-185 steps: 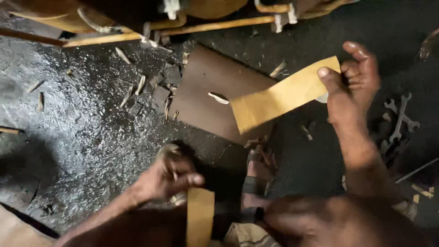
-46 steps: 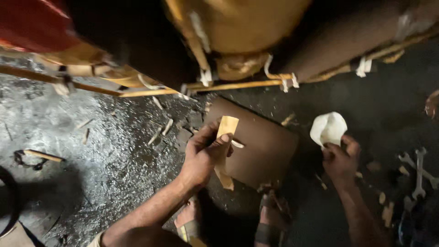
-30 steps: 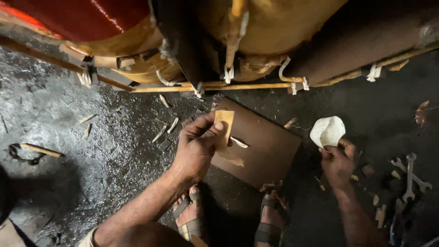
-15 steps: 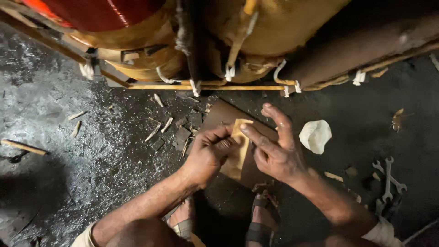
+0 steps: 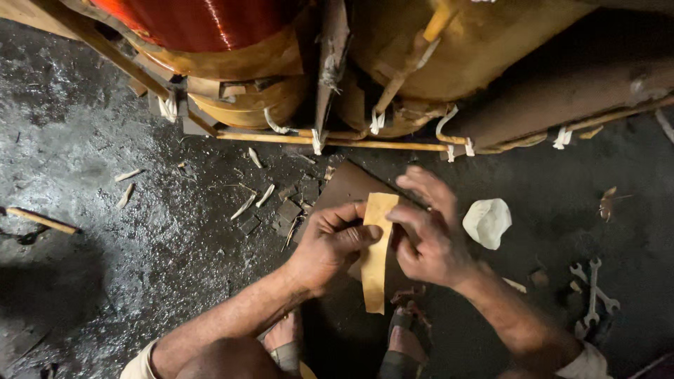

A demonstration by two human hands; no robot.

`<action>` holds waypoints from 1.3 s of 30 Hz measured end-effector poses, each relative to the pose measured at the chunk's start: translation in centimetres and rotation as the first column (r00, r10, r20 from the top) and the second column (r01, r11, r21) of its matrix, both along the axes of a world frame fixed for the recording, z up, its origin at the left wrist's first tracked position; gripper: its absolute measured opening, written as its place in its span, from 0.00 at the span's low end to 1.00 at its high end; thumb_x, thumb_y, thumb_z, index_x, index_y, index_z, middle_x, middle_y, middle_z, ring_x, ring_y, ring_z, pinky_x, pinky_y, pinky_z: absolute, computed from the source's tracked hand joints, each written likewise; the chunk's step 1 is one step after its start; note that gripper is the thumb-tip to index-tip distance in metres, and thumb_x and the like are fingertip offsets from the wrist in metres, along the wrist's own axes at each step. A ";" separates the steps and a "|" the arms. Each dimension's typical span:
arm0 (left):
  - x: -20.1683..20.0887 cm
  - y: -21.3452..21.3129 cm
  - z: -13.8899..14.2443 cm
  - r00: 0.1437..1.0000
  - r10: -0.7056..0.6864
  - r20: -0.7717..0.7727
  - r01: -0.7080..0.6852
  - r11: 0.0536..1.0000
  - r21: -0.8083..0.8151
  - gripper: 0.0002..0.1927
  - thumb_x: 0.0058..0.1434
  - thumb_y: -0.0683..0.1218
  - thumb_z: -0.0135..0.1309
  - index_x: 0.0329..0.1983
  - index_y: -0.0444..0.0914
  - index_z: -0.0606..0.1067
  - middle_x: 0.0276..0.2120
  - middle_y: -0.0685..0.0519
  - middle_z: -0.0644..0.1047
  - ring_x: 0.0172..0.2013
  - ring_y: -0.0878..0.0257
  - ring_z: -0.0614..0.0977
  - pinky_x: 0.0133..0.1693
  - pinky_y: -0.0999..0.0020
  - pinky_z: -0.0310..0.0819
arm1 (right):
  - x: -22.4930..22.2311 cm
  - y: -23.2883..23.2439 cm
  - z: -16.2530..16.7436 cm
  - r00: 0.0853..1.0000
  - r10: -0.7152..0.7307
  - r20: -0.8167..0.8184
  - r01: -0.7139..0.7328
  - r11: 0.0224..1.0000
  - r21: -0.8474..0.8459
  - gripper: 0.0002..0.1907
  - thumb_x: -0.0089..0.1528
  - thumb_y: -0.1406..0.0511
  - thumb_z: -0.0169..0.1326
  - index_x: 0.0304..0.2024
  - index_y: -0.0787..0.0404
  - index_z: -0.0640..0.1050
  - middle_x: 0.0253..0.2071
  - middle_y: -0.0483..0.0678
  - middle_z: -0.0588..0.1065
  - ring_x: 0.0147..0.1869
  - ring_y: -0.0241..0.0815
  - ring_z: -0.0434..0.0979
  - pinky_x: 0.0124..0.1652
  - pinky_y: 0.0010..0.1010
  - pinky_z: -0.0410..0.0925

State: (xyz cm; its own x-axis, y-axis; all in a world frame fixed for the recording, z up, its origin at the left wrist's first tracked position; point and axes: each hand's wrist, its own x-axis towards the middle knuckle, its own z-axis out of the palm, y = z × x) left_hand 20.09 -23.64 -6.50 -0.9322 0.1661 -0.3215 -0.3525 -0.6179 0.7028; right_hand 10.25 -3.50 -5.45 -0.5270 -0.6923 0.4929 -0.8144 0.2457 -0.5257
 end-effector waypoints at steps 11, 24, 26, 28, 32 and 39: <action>0.2 -0.3 0.1 1.000 0.004 -0.023 -0.002 0.998 0.062 0.14 0.66 0.38 0.57 0.55 0.32 0.79 0.38 0.57 0.81 0.33 0.73 0.77 0.34 0.78 0.70 | -0.4 -1.2 0.8 0.952 -0.001 -0.305 0.033 0.994 0.101 0.38 0.56 0.80 0.59 0.64 0.43 0.75 0.73 0.57 0.54 0.79 0.60 0.54 0.73 0.49 0.60; -1.6 0.9 1.2 0.966 0.152 -0.211 -0.096 0.963 0.251 0.18 0.63 0.33 0.57 0.57 0.32 0.77 0.45 0.57 0.80 0.46 0.69 0.79 0.51 0.74 0.75 | -0.8 -1.1 5.8 0.984 -0.166 -0.065 0.168 0.986 0.024 0.30 0.59 0.77 0.48 0.62 0.53 0.73 0.67 0.61 0.63 0.72 0.56 0.66 0.66 0.38 0.68; -2.1 1.5 2.3 0.898 0.219 -0.381 -0.201 0.976 0.087 0.19 0.65 0.34 0.58 0.59 0.33 0.76 0.47 0.58 0.78 0.48 0.69 0.78 0.53 0.73 0.75 | -0.4 -1.0 7.8 0.883 0.006 0.469 0.098 0.975 -0.198 0.27 0.64 0.71 0.52 0.67 0.56 0.69 0.66 0.55 0.68 0.70 0.46 0.70 0.68 0.33 0.66; -3.3 2.1 3.6 0.857 0.270 -0.439 -0.295 0.955 0.012 0.21 0.65 0.35 0.60 0.62 0.33 0.76 0.46 0.57 0.77 0.47 0.68 0.77 0.52 0.72 0.74 | 0.0 -1.0 9.1 0.687 0.159 0.709 0.114 0.940 -0.321 0.25 0.67 0.69 0.54 0.67 0.60 0.69 0.62 0.52 0.72 0.65 0.40 0.73 0.65 0.31 0.67; -5.6 2.9 5.6 0.827 0.375 -0.418 -0.419 0.908 -0.015 0.25 0.65 0.37 0.62 0.66 0.34 0.74 0.46 0.53 0.77 0.45 0.66 0.76 0.50 0.70 0.73 | -0.4 -1.6 10.0 0.652 0.030 0.758 0.238 0.941 -0.242 0.14 0.69 0.70 0.54 0.57 0.66 0.77 0.52 0.49 0.79 0.54 0.36 0.78 0.54 0.29 0.71; -8.6 0.5 4.3 0.488 0.142 -0.861 -0.849 0.309 -0.430 0.29 0.66 0.44 0.62 0.64 0.29 0.64 0.49 0.38 0.73 0.48 0.45 0.76 0.51 0.54 0.73 | -5.4 -1.3 11.9 0.950 -0.290 -0.118 0.304 0.943 0.136 0.08 0.69 0.68 0.56 0.49 0.66 0.79 0.41 0.54 0.81 0.42 0.42 0.82 0.42 0.33 0.74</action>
State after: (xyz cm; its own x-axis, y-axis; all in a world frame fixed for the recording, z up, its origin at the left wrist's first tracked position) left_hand 11.50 -23.10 -2.17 -0.6615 -0.3835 0.6445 0.4964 0.4203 0.7596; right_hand 4.80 -4.79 6.49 -0.6757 -0.5817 0.4528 -0.7367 0.5544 -0.3871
